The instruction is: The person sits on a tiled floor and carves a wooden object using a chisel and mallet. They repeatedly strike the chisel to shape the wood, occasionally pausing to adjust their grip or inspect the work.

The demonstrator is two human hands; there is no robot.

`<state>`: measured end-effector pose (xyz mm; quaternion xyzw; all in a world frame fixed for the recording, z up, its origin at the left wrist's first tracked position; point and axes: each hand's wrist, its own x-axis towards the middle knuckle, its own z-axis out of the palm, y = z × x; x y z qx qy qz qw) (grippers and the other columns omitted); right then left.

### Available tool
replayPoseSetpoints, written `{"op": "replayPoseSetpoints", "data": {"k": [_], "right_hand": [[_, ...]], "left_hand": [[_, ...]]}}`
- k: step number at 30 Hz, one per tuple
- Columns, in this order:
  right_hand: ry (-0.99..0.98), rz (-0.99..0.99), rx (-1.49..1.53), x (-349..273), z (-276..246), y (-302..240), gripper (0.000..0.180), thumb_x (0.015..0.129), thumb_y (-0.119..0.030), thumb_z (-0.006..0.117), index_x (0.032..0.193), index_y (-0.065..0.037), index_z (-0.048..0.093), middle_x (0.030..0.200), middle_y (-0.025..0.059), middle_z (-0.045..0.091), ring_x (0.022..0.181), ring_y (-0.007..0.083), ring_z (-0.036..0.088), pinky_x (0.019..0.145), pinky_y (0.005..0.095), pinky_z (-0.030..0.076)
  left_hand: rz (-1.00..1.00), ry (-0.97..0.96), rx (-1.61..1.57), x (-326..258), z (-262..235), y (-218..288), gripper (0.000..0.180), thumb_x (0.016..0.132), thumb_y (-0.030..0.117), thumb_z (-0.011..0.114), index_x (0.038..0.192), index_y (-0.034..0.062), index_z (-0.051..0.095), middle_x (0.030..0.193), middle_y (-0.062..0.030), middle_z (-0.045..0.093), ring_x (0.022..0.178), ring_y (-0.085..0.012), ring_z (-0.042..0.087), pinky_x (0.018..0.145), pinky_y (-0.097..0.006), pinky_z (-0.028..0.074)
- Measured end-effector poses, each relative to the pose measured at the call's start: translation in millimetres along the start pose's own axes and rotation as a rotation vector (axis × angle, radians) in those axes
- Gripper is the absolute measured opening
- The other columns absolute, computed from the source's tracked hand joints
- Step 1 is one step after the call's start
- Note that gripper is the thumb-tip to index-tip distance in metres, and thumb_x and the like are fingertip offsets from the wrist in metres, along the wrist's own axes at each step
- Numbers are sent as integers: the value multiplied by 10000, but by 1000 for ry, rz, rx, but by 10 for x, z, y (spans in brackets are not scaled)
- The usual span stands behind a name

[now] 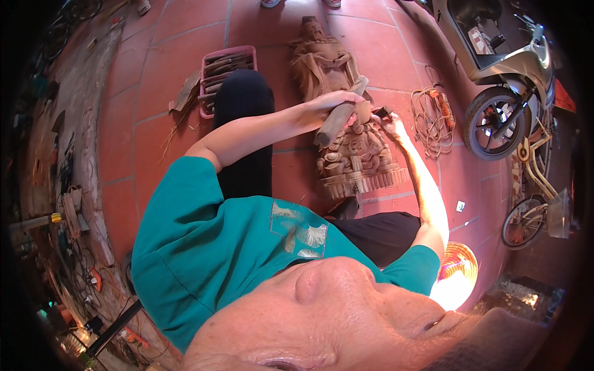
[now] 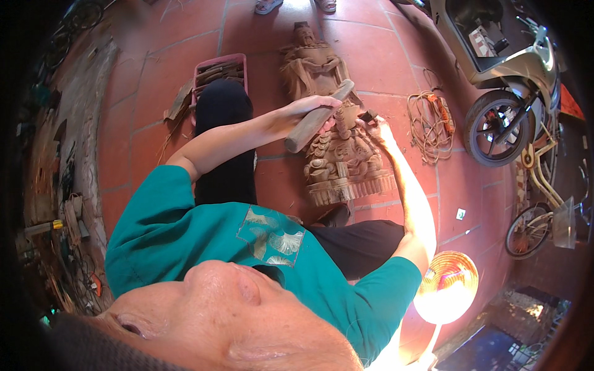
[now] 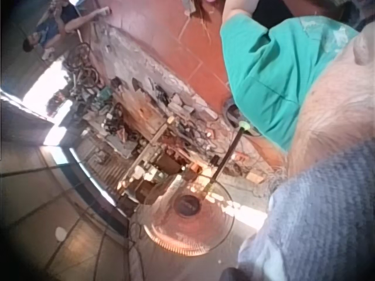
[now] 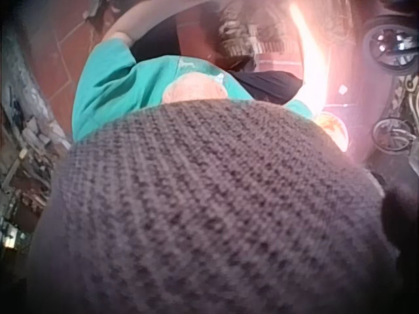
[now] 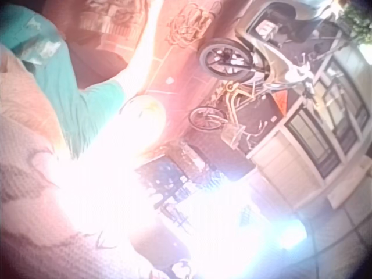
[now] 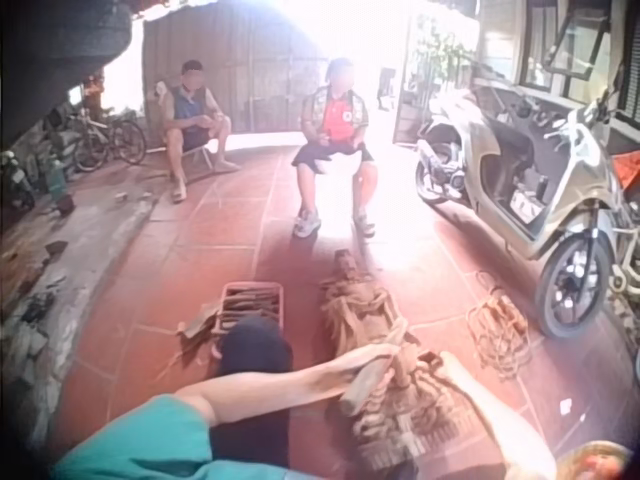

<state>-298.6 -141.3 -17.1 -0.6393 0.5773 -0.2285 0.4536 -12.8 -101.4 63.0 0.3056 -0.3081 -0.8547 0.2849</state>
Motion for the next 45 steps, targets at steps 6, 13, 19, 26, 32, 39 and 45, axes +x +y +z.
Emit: {"op": "replayPoseSetpoints", "data": {"k": [6,13,19,26,32,39,45], "right_hand": [[19,36,0,57,81,-16,309,917,-279,746,1127,-54,710,889,38,713,777,128,642,715,303,522],[-6,-11,36,171,45,169,314,906,-293,755,1130,-84,688,880,27,690,804,132,627,735,301,508],[-3,37,114,299,-25,374,379,880,-334,778,1103,-41,688,852,26,688,734,117,626,651,274,500],[38,20,143,344,11,390,400,850,-368,802,1070,-46,712,840,24,688,721,109,638,627,269,501],[39,39,68,375,32,366,405,843,-392,796,1043,-48,724,827,27,689,745,115,645,669,288,505],[50,14,62,408,2,537,398,847,-370,793,1084,-60,719,867,57,717,796,143,656,741,319,520],[24,-31,15,316,122,302,386,841,-347,806,1087,-64,711,872,53,723,794,144,663,747,319,526]], "left_hand": [[-6,-76,-98,-60,174,-18,282,977,289,618,1082,61,490,748,-89,601,599,-148,578,490,-281,478],[-91,-35,-58,70,298,-81,278,972,303,625,1030,64,496,769,-89,595,585,-145,565,489,-272,480],[-144,-65,-80,196,253,-127,283,957,306,638,990,61,500,760,-79,580,576,-142,560,484,-267,478],[-165,-18,-108,258,194,-102,263,959,293,634,972,74,489,747,-74,568,560,-139,541,478,-266,470],[-167,-21,-147,299,154,-97,253,973,283,614,1013,71,484,738,-77,568,563,-142,544,477,-267,469],[-148,-7,-124,385,186,-14,299,981,314,609,1065,59,478,741,-81,574,578,-151,559,476,-276,479],[-82,-34,-125,383,100,-11,320,986,317,607,1099,56,462,757,-88,576,582,-154,562,478,-286,483]]}}
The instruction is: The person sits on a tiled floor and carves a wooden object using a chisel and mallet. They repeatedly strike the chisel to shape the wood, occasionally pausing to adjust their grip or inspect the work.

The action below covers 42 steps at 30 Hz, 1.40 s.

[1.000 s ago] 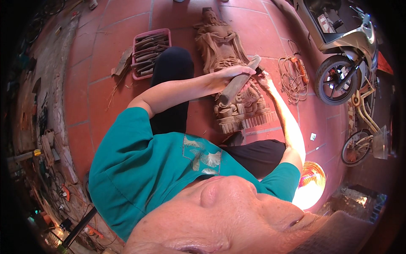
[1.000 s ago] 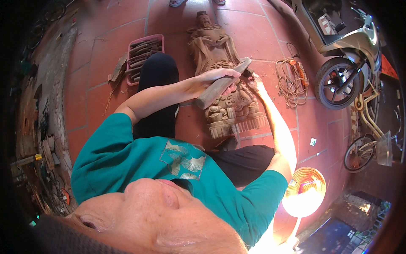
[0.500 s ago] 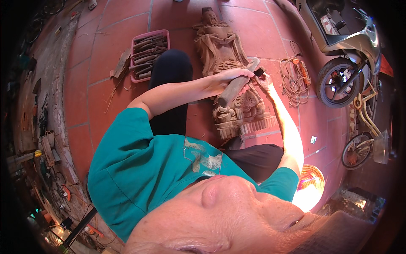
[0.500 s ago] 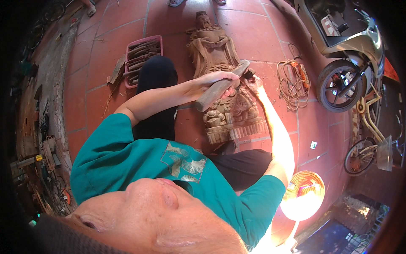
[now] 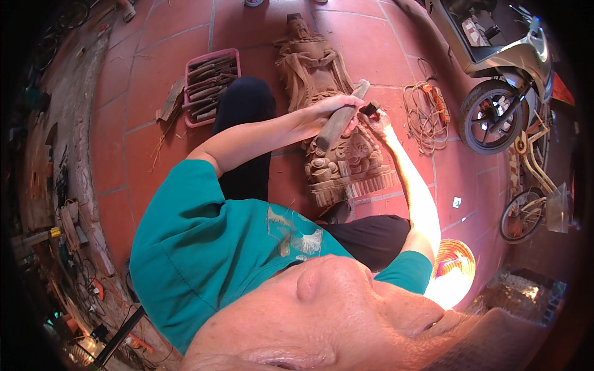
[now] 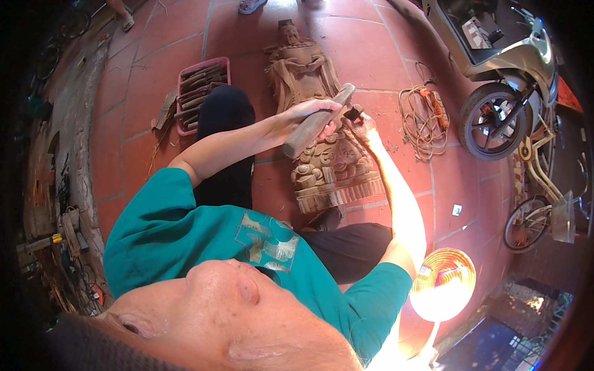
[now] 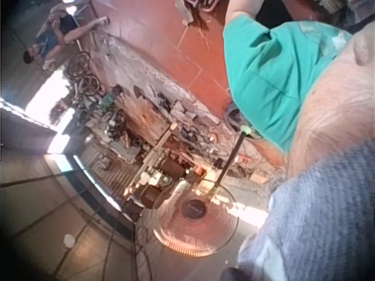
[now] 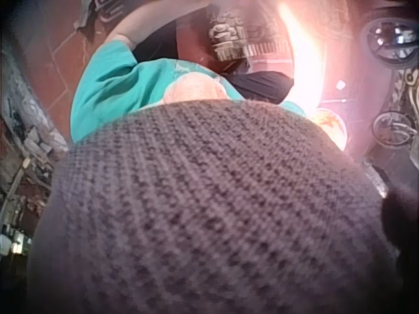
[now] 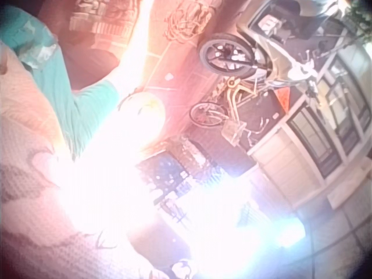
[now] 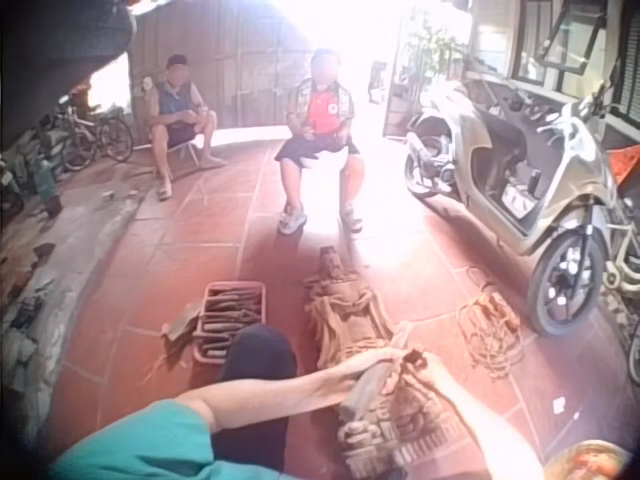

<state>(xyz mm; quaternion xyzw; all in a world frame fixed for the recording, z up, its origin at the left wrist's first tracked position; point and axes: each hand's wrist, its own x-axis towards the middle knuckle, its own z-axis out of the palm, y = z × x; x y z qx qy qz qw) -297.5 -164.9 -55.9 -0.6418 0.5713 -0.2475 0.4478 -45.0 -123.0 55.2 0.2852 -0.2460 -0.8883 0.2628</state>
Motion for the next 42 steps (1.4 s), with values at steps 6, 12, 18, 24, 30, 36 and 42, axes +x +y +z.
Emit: {"op": "replayPoseSetpoints", "data": {"k": [6,12,18,24,30,36,42], "right_hand": [[42,36,-3,-57,-122,108,384,838,-335,809,1104,-75,714,884,55,727,803,144,667,754,320,528],[49,40,-98,-85,-65,-29,391,837,-342,808,1121,-89,715,880,58,726,792,144,666,763,324,528],[50,14,-17,-110,-63,43,386,844,-320,811,1123,-72,710,856,39,718,769,126,651,748,306,520],[35,42,16,-105,-71,17,383,851,-309,812,1125,-63,706,813,25,698,734,102,625,709,290,504],[62,8,-46,-66,-78,118,373,846,-323,818,1105,-73,720,798,29,704,738,117,639,709,302,514],[41,-1,-51,-58,-65,116,397,838,-366,813,1073,-60,721,825,43,711,786,133,650,736,304,517],[50,39,11,-79,-47,77,411,843,-352,809,1103,-47,717,846,40,713,792,125,642,747,292,514]], "left_hand": [[-11,1,-23,132,65,-54,323,984,280,621,1114,47,441,765,-88,561,598,-156,570,470,-287,486],[-57,41,-75,85,40,-65,347,980,279,628,1126,42,422,770,-87,554,600,-150,564,474,-282,492],[-47,2,-73,62,30,-44,329,980,286,626,1108,46,442,775,-90,559,600,-150,565,472,-281,491],[-23,-5,-18,16,32,-27,298,985,287,611,1103,63,454,761,-78,571,601,-145,564,479,-275,478],[-19,-6,-28,-5,43,-32,290,984,281,601,1107,61,458,754,-80,575,581,-146,564,474,-279,486],[5,-9,-9,-29,9,-48,299,988,289,597,1113,51,465,743,-84,578,571,-147,560,481,-281,488],[26,-30,-4,-63,-1,-52,279,991,285,592,1093,53,476,742,-82,581,576,-150,566,486,-282,490]]}}
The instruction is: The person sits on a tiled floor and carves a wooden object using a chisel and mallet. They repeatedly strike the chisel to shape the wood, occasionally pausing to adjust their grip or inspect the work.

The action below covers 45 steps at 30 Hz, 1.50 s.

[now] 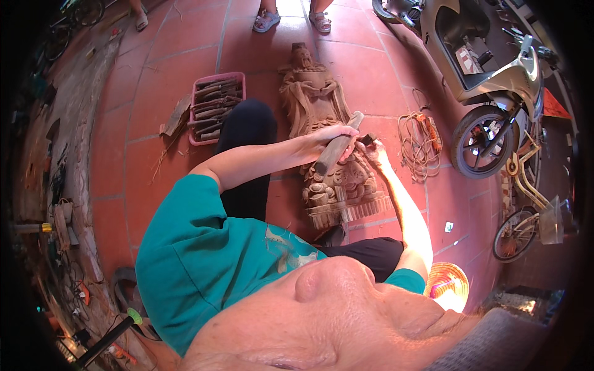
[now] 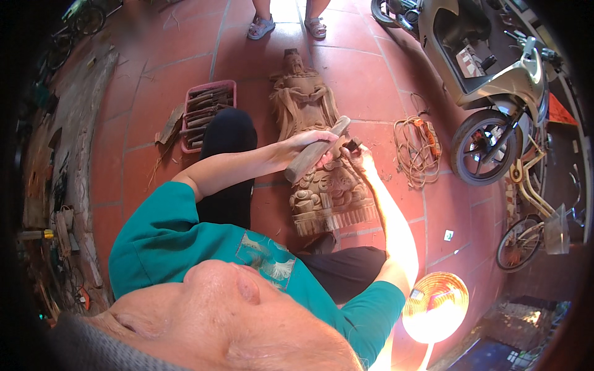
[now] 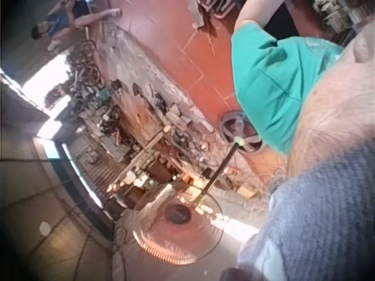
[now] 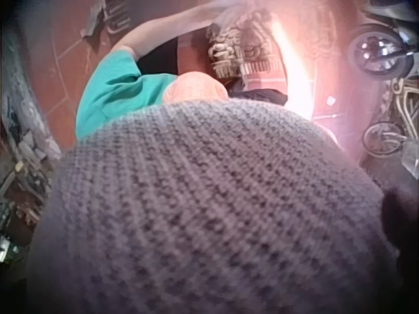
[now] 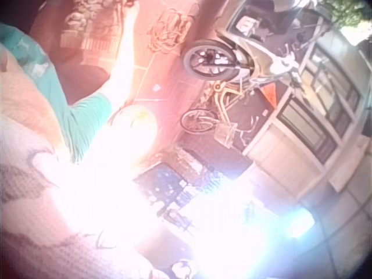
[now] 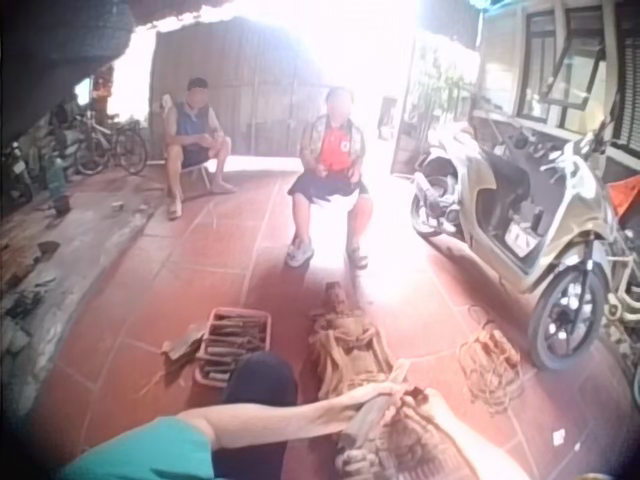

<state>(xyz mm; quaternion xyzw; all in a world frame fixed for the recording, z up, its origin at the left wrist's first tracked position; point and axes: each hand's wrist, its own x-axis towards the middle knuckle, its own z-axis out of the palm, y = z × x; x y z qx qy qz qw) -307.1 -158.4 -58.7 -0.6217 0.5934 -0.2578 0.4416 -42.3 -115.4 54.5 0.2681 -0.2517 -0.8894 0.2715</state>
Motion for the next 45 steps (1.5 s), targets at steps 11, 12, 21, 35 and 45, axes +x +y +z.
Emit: {"op": "replayPoseSetpoints", "data": {"k": [11,12,21,35,45], "right_hand": [[41,-34,-11,-83,-20,-94,394,853,-315,804,1140,-58,719,840,46,734,766,117,656,735,285,522],[41,-33,-19,-91,-26,-105,388,855,-311,802,1138,-59,719,844,46,736,765,118,659,734,285,524],[15,-47,28,-128,-25,-167,307,902,-244,784,1092,-23,687,886,24,711,773,94,631,709,254,515],[17,23,7,-140,-40,-194,377,858,-283,809,1138,-50,712,845,23,720,752,95,645,718,266,517],[14,-1,18,-143,-22,-221,359,873,-283,792,1121,-35,714,836,53,719,757,111,658,709,278,526]], "left_hand": [[7,-20,36,0,-11,5,296,980,306,609,1094,72,467,771,-82,587,595,-145,568,499,-284,482],[7,-30,35,5,-17,4,298,979,307,609,1096,73,467,774,-82,588,596,-145,569,500,-284,483],[1,-7,13,-17,-3,0,282,986,301,599,1106,87,460,749,-77,586,581,-147,571,498,-288,488],[17,-53,33,2,-47,-22,257,986,303,591,1064,87,476,733,-83,594,570,-165,578,490,-298,488],[-19,2,29,26,-56,-25,263,977,290,606,1048,76,470,745,-91,587,581,-165,570,495,-300,489]]}}
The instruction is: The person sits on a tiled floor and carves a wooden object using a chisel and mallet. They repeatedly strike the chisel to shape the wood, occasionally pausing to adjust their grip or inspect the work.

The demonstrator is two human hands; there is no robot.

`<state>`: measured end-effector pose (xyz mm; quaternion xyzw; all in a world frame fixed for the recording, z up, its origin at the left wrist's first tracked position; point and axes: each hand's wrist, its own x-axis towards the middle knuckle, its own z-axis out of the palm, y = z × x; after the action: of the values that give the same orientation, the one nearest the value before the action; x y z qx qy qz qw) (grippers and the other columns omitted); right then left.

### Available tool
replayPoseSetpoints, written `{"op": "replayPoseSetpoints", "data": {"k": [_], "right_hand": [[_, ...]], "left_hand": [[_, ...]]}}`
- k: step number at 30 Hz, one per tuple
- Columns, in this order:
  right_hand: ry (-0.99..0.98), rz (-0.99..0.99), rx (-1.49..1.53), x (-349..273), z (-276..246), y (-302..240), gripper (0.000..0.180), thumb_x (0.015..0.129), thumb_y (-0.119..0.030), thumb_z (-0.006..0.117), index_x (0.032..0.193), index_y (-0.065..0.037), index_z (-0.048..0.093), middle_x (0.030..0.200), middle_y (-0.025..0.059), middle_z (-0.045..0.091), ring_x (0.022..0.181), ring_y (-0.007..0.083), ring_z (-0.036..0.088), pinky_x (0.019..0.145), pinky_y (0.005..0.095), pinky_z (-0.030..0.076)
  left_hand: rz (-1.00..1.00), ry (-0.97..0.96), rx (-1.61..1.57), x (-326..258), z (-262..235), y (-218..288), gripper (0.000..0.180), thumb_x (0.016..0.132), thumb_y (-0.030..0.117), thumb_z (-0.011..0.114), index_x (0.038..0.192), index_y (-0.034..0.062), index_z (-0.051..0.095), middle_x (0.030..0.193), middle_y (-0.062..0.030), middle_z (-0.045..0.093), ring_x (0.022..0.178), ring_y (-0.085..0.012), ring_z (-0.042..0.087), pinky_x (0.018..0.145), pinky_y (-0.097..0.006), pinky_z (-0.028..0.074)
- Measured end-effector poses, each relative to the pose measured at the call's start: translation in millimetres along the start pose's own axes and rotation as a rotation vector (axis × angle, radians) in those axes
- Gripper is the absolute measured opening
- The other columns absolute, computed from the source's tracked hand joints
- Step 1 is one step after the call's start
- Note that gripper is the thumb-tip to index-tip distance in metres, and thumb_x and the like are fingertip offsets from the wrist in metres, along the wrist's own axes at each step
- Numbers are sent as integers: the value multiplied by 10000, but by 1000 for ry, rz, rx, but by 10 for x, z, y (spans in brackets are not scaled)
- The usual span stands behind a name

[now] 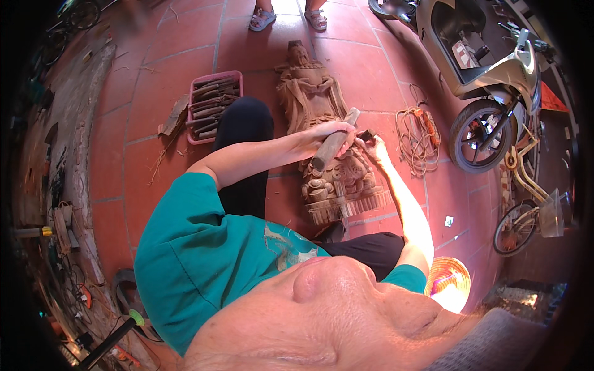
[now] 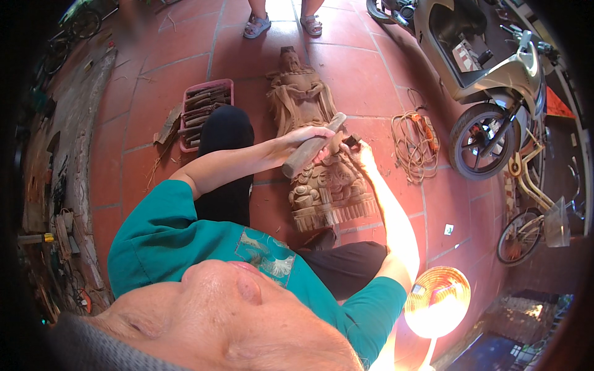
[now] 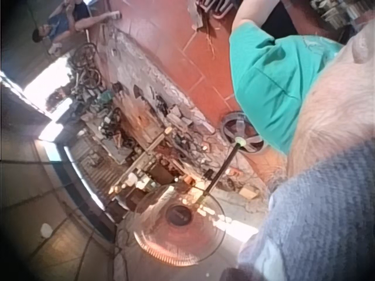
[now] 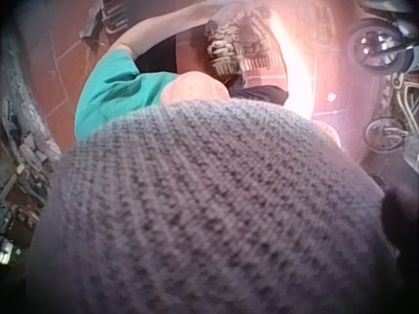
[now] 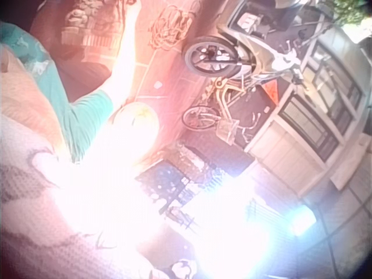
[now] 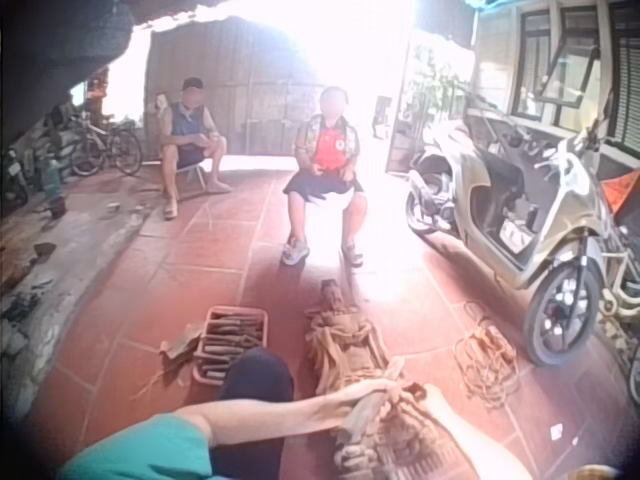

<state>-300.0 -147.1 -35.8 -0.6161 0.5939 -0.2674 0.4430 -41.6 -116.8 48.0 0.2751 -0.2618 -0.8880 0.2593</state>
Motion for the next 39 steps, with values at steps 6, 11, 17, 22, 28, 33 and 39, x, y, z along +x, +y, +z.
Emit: {"op": "replayPoseSetpoints", "data": {"k": [6,11,17,22,28,33,39], "right_hand": [[-9,-24,-35,42,-35,105,372,864,-312,794,1123,-55,720,847,59,723,776,120,662,737,288,525],[-10,-6,-13,55,-18,116,376,863,-315,800,1120,-53,720,850,62,724,782,122,665,746,294,526],[-9,-4,-37,39,-31,94,382,860,-319,808,1119,-52,718,863,61,727,786,126,667,743,295,526],[-7,1,-42,7,-20,28,384,858,-313,812,1118,-47,715,875,57,728,788,124,664,737,290,525],[-21,18,-24,4,-31,15,363,869,-289,805,1113,-37,713,876,50,724,788,116,658,737,283,527],[-3,-47,5,1,-2,48,241,908,-230,767,1082,-74,708,858,-5,711,688,72,615,613,236,496],[-40,-2,57,-11,-20,17,343,867,-252,805,1117,-37,709,840,23,711,743,89,637,703,258,517]], "left_hand": [[2,12,-15,7,17,-7,270,977,290,606,1057,76,463,743,-93,589,571,-173,573,496,-311,495],[14,-7,-2,-23,22,4,278,976,289,608,1069,74,458,744,-95,590,570,-172,576,493,-304,496],[10,10,-7,-16,28,-3,296,975,294,610,1090,66,460,753,-93,592,576,-167,579,496,-296,497],[-1,23,-3,-11,9,-11,307,975,296,611,1100,62,457,754,-92,591,573,-166,576,495,-297,498],[5,-2,3,-30,14,-14,303,979,296,608,1097,61,459,746,-99,599,563,-172,582,491,-302,499],[-2,8,-14,-41,53,6,277,985,287,600,1083,66,466,724,-101,600,550,-178,582,484,-305,496],[12,46,-51,-148,157,35,272,985,288,595,1076,62,473,718,-94,605,545,-173,584,485,-301,496]]}}
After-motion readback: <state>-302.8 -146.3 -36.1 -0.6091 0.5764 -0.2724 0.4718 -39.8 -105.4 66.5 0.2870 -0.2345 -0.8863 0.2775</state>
